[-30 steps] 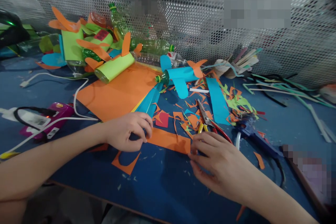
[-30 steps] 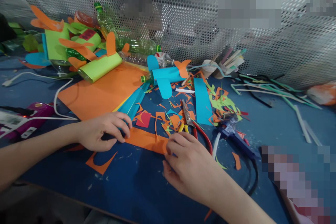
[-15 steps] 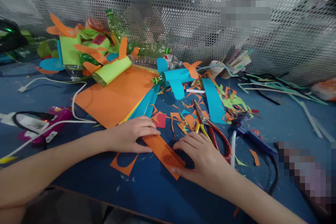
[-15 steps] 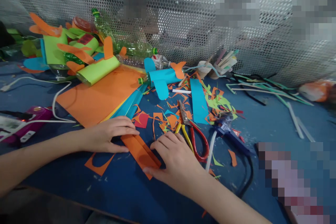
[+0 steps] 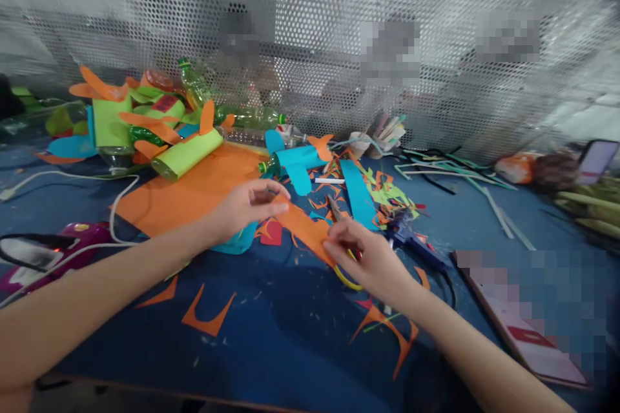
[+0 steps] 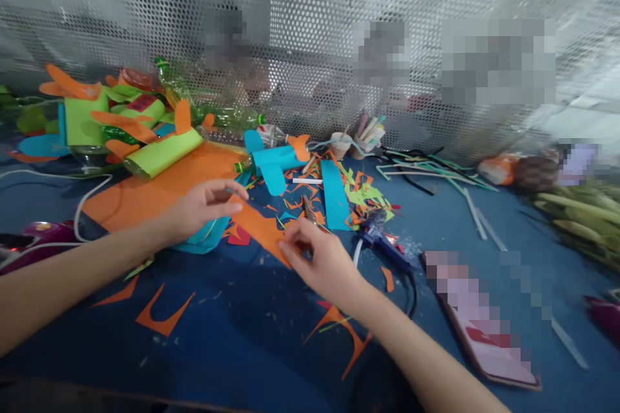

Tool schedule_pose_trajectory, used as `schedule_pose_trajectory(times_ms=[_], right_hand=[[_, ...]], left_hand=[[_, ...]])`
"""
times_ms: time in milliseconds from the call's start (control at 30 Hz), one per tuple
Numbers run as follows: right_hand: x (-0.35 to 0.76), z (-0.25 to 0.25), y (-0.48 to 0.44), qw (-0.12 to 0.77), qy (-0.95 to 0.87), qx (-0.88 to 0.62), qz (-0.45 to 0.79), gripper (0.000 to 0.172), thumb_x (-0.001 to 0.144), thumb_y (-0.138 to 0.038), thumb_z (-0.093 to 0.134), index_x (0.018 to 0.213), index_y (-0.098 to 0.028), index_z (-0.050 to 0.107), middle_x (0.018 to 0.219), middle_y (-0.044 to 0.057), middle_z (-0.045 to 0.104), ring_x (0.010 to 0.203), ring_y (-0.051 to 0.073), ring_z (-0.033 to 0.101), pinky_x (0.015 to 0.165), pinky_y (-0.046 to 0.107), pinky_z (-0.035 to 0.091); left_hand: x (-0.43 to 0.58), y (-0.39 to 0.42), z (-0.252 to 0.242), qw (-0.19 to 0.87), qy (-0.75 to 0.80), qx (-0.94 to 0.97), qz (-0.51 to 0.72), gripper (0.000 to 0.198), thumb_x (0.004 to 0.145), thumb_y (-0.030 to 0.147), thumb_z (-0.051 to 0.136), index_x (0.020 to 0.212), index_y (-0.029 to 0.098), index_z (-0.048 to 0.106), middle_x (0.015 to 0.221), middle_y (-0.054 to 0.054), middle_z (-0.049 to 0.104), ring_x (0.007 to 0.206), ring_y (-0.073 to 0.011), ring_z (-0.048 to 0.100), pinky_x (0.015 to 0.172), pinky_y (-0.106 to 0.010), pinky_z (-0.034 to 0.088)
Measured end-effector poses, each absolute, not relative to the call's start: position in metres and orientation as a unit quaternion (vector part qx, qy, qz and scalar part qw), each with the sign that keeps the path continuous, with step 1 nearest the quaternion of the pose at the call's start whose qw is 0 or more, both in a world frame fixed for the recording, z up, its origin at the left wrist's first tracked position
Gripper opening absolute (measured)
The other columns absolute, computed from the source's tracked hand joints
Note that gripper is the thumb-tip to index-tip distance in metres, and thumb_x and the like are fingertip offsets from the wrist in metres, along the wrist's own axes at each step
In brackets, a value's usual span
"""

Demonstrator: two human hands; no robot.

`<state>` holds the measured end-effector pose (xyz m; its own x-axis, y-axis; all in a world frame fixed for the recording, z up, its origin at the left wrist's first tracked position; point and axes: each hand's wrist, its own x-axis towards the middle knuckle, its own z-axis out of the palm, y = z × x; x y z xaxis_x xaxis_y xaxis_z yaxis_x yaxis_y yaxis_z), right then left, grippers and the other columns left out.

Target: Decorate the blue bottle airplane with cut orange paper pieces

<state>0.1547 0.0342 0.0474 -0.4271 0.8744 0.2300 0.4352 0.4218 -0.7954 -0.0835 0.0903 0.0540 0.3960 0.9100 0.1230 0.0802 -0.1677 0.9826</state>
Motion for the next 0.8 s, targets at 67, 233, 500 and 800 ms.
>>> schedule_pose_trajectory(times_ms=[67, 233, 500, 800], right_hand=[[0.163, 0.045, 0.046, 0.385, -0.728, -0.435, 0.363, 0.012, 0.086, -0.032, 0.052, 0.083, -0.022, 0.045, 0.064, -0.005, 0.048, 0.056, 0.01, 0.047, 0.052, 0.023, 0.035], [0.18, 0.038, 0.072, 0.464, -0.626, -0.464, 0.421, 0.03, 0.079, -0.047, 0.058, 0.075, -0.022, 0.042, 0.057, -0.007, 0.048, 0.049, 0.009, 0.043, 0.048, 0.023, 0.031], [0.188, 0.039, 0.079, 0.442, -0.558, -0.475, 0.517, 0.035, 0.072, -0.053, 0.062, 0.084, -0.021, 0.054, 0.072, -0.002, 0.058, 0.061, 0.012, 0.054, 0.052, 0.023, 0.041], [0.187, 0.024, 0.084, 0.403, -0.55, -0.48, 0.553, 0.034, 0.068, -0.047, 0.069, 0.08, -0.022, 0.049, 0.067, -0.005, 0.059, 0.058, 0.012, 0.058, 0.054, 0.026, 0.048]], left_hand=[[-0.065, 0.108, 0.057, 0.617, 0.322, 0.54, 0.473, 0.025, 0.071, 0.036, 0.07, 0.086, 0.017, 0.062, 0.087, -0.002, 0.063, 0.08, -0.013, 0.058, 0.076, -0.026, 0.046], [-0.02, 0.136, 0.053, 0.709, 0.278, 0.46, 0.456, 0.034, 0.063, 0.026, 0.077, 0.093, 0.016, 0.063, 0.093, -0.005, 0.065, 0.082, -0.0161, 0.061, 0.077, -0.03, 0.048], [0.0, 0.144, 0.037, 0.664, 0.289, 0.559, 0.404, 0.036, 0.067, 0.03, 0.075, 0.098, 0.016, 0.065, 0.097, -0.006, 0.067, 0.081, -0.0183, 0.062, 0.076, -0.033, 0.048], [-0.004, 0.144, 0.037, 0.621, 0.324, 0.643, 0.31, 0.034, 0.069, 0.029, 0.073, 0.1, 0.017, 0.066, 0.099, -0.006, 0.069, 0.085, -0.0192, 0.063, 0.076, -0.031, 0.049]])
